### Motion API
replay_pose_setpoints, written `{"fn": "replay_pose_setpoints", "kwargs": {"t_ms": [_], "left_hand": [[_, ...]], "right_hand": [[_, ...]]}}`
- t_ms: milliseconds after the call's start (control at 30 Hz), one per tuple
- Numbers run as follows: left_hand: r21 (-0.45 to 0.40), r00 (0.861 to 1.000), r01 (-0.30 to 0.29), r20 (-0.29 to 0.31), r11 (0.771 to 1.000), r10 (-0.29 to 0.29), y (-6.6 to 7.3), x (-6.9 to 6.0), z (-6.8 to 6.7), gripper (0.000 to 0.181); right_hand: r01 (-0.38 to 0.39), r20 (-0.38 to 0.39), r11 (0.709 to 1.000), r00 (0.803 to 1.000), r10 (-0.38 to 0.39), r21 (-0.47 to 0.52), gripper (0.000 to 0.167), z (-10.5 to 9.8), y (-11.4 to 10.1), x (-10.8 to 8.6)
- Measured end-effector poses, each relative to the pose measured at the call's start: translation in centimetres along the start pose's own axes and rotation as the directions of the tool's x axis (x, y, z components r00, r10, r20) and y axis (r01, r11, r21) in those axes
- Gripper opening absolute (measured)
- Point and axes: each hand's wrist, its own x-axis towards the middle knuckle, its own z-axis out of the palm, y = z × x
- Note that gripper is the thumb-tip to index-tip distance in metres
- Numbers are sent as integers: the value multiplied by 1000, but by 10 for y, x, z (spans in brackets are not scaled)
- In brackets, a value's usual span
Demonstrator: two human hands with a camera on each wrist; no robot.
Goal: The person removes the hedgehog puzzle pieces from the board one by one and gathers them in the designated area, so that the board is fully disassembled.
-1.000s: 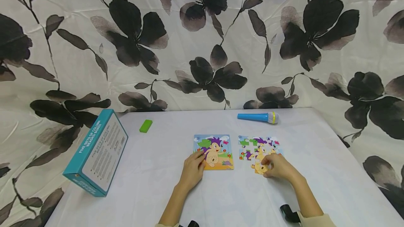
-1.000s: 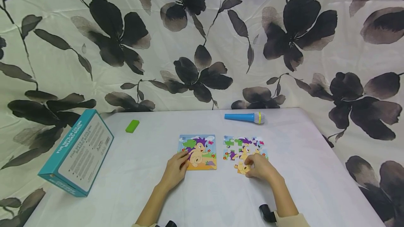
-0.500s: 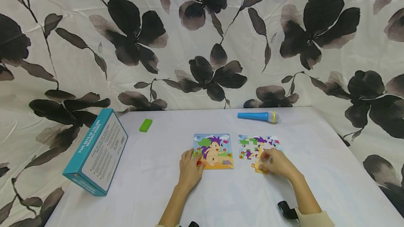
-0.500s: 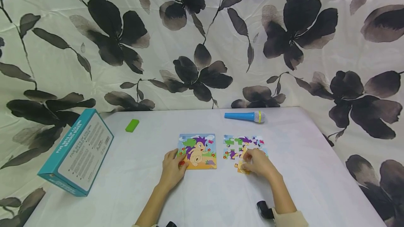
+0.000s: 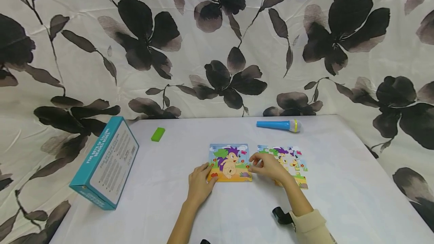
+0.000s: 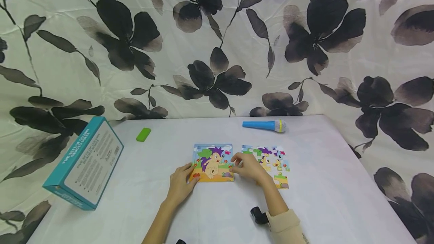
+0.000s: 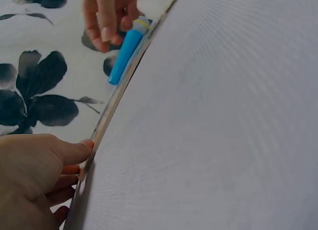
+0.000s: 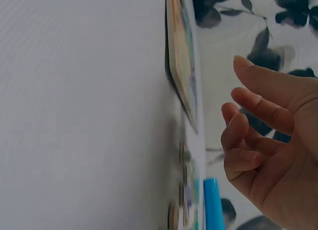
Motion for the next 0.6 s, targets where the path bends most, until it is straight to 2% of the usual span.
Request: {"fn": "replay_pose_setpoints", "kwargs": {"t_ms": [133, 300, 433, 600], "left_hand": [[-20, 1000, 8, -5, 1000, -8, -1, -1, -1, 45], [-31, 1000, -3, -16, 1000, 2, -4, -1, -1, 47], [-70, 1000, -14, 1, 997, 14, -5, -1, -2, 48], [-97, 1000, -15, 23, 995, 18, -5, -1, -4, 50]], "right_hand": [[65, 26, 997, 997, -66, 40, 30, 14, -9, 14], [98, 37, 992, 994, -101, 82, 38, 35, -21, 30], [138, 43, 989, 989, -141, 59, 41, 51, -28, 39], [174, 50, 985, 984, -172, -21, 46, 66, -35, 47]]}}
